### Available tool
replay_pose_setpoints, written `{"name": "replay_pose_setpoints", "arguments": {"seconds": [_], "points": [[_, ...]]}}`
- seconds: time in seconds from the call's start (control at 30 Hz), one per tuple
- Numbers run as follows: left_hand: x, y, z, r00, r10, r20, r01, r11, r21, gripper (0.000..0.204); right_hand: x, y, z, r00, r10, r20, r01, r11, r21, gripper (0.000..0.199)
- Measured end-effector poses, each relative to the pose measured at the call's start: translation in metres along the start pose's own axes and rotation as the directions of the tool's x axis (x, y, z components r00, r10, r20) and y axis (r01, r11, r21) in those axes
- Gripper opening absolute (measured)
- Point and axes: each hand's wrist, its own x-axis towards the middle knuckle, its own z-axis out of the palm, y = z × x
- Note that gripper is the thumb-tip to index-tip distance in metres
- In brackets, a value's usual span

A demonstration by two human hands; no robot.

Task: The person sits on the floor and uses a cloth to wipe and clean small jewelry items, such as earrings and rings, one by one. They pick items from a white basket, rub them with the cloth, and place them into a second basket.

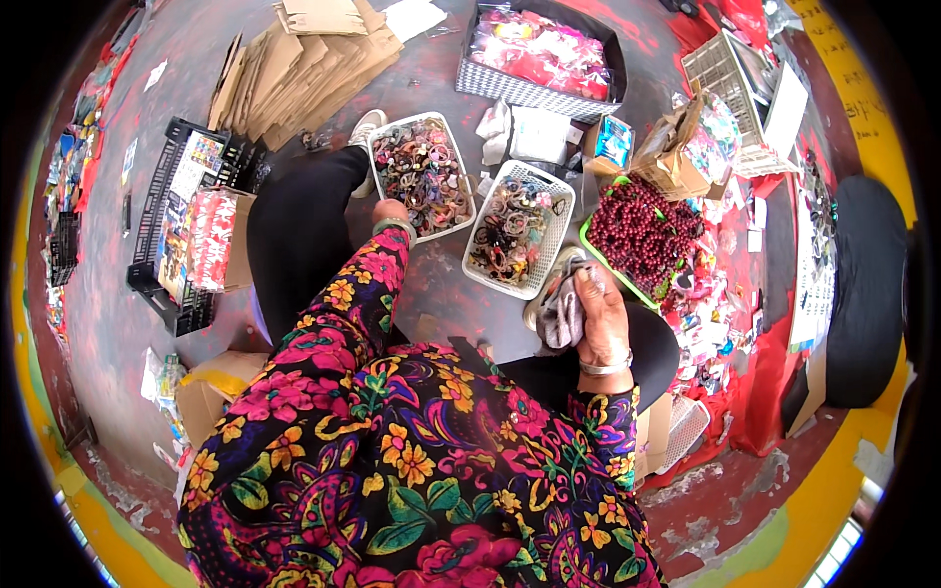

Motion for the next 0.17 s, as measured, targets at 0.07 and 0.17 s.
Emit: {"name": "replay_pose_setpoints", "arguments": {"seconds": [0.07, 0.17], "points": [[-0.020, 0.004, -0.010, 0.975, 0.126, 0.183, -0.144, 0.986, 0.088, 0.019, 0.004, 0.004, 0.000, 0.999, 0.026, 0.019, -0.026, 0.999, -0.027, 0.018], [-0.038, 0.015, -0.006, 0.854, 0.220, 0.472, -0.324, 0.934, 0.150, 0.028, 0.008, 0.008, 0.005, 0.997, 0.069, 0.046, -0.065, 0.994, -0.093, 0.022]]}}
